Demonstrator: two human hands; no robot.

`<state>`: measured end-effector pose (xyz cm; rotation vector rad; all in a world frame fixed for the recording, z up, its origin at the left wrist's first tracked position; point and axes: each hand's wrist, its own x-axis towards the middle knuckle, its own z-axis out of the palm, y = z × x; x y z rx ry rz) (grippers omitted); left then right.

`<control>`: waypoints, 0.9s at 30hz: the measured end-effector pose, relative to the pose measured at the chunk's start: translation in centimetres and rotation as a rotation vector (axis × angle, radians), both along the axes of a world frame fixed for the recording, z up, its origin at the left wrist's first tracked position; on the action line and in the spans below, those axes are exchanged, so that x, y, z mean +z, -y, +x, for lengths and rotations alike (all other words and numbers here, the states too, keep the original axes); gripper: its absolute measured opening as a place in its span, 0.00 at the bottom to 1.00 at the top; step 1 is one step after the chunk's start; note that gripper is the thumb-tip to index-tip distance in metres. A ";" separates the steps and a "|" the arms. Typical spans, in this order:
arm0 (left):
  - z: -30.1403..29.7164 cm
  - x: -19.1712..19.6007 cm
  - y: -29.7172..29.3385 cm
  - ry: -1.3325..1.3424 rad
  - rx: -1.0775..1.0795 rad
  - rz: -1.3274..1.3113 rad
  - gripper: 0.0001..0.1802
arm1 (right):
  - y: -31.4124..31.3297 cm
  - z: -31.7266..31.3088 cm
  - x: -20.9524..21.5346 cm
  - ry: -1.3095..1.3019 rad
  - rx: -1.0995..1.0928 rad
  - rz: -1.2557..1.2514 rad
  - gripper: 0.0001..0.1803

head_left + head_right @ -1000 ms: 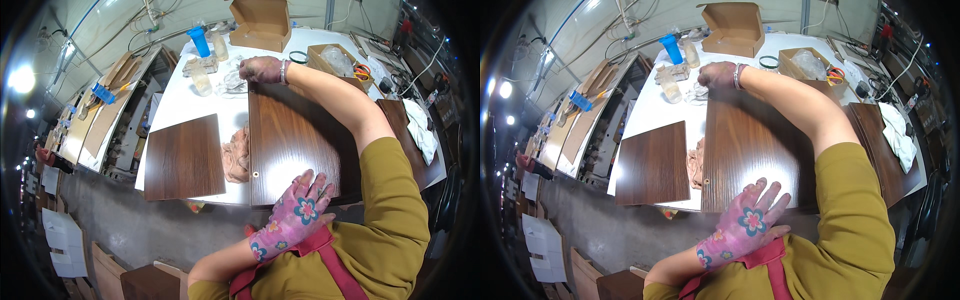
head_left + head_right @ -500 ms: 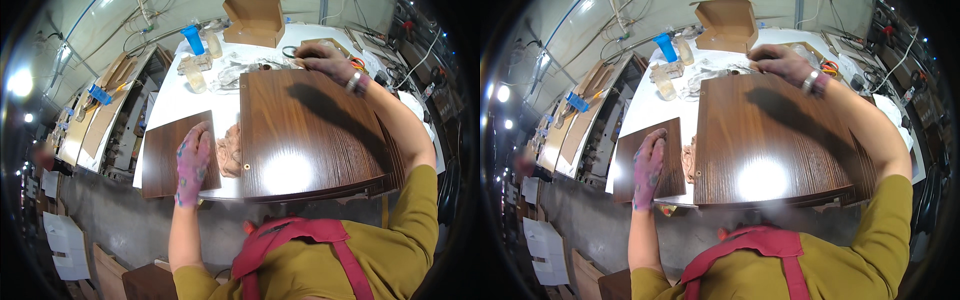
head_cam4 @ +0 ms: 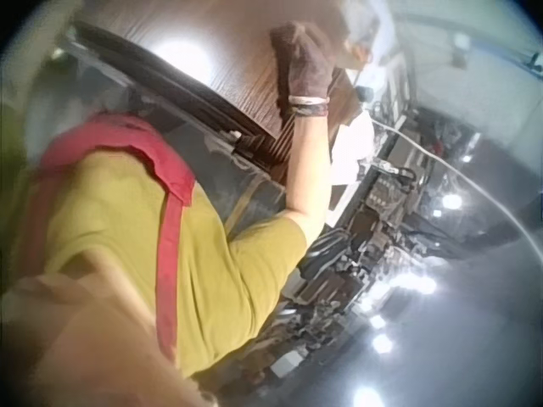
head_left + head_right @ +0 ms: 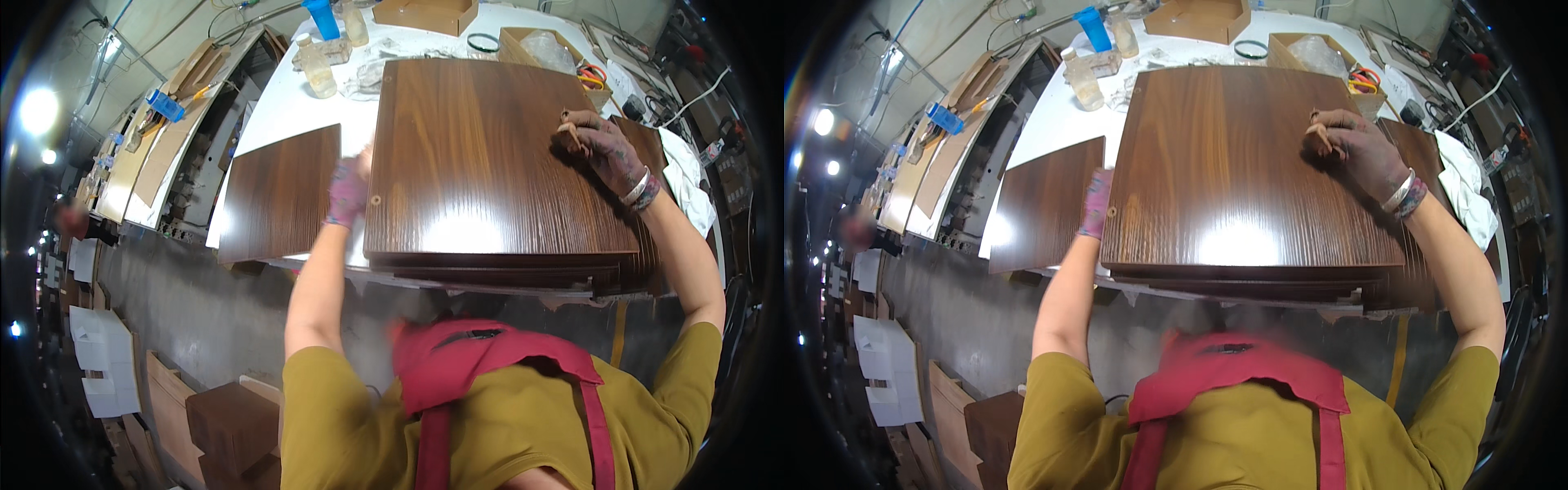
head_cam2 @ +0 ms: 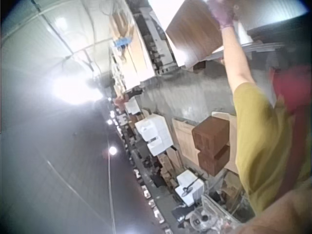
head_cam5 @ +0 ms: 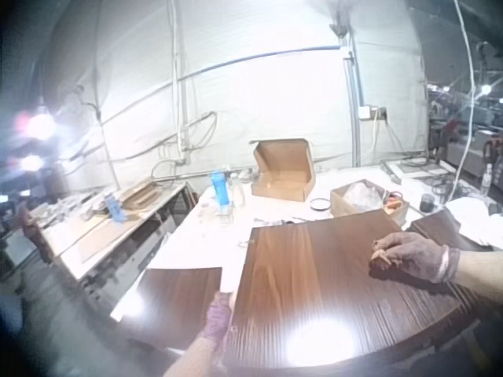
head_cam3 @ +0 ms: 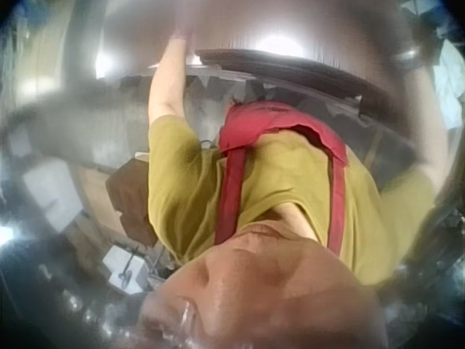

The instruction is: The person wipes the surface of several wooden panels with a cloth and removes small debris by hand.

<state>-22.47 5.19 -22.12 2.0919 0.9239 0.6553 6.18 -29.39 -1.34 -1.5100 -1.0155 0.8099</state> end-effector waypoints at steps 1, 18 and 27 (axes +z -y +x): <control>-0.9 3.3 -0.1 -0.334 0.217 0.368 0.22 | 0.2 1.2 -0.5 -0.214 0.055 0.032 0.17; -7.8 23.4 20.8 -0.440 -0.675 0.747 0.46 | -1.0 7.0 -2.3 -0.301 0.233 0.104 0.13; -4.0 24.0 26.3 -0.578 -0.620 0.747 0.43 | -0.9 9.2 -3.2 -0.511 0.383 0.111 0.14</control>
